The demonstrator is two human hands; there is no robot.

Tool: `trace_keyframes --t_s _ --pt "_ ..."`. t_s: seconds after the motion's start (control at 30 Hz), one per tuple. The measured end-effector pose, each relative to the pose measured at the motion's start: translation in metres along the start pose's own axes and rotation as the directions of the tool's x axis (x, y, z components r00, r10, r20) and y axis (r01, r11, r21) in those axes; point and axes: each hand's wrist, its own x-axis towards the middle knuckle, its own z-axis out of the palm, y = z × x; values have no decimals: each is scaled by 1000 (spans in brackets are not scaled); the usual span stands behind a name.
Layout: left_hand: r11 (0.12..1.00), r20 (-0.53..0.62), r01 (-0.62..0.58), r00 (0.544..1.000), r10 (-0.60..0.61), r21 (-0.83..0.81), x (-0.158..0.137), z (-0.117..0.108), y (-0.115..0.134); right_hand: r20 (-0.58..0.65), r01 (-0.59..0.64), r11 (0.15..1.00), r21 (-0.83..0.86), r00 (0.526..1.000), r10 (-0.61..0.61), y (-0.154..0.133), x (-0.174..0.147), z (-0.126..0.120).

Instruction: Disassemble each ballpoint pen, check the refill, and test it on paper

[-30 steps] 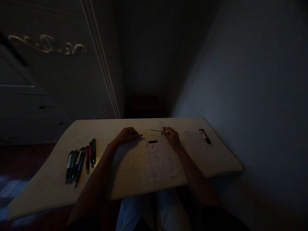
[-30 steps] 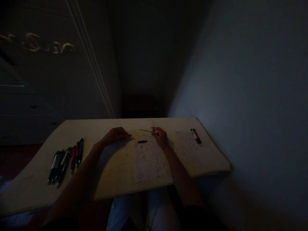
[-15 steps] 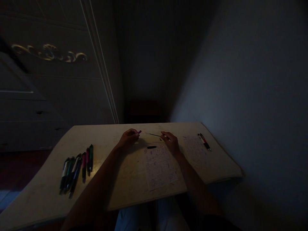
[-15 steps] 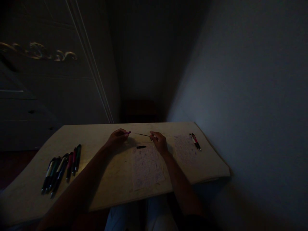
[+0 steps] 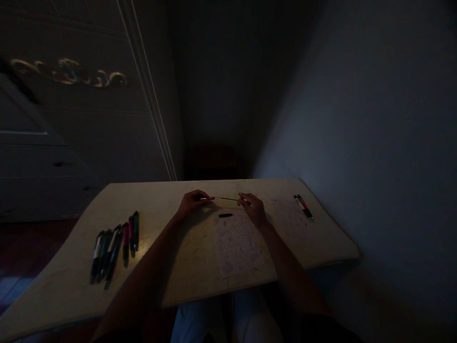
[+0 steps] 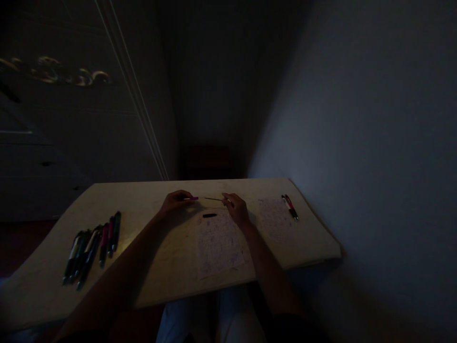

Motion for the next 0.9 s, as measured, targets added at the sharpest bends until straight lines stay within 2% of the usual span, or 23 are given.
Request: trace_keyframes --t_s 0.37,0.9 --pt "999 14 41 999 -40 -20 -1 1 4 14 -16 1000 -2 1000 16 -3 0 0" --pt "995 126 -11 992 -1 96 -8 17 8 123 51 998 -23 991 -48 -5 -7 12"
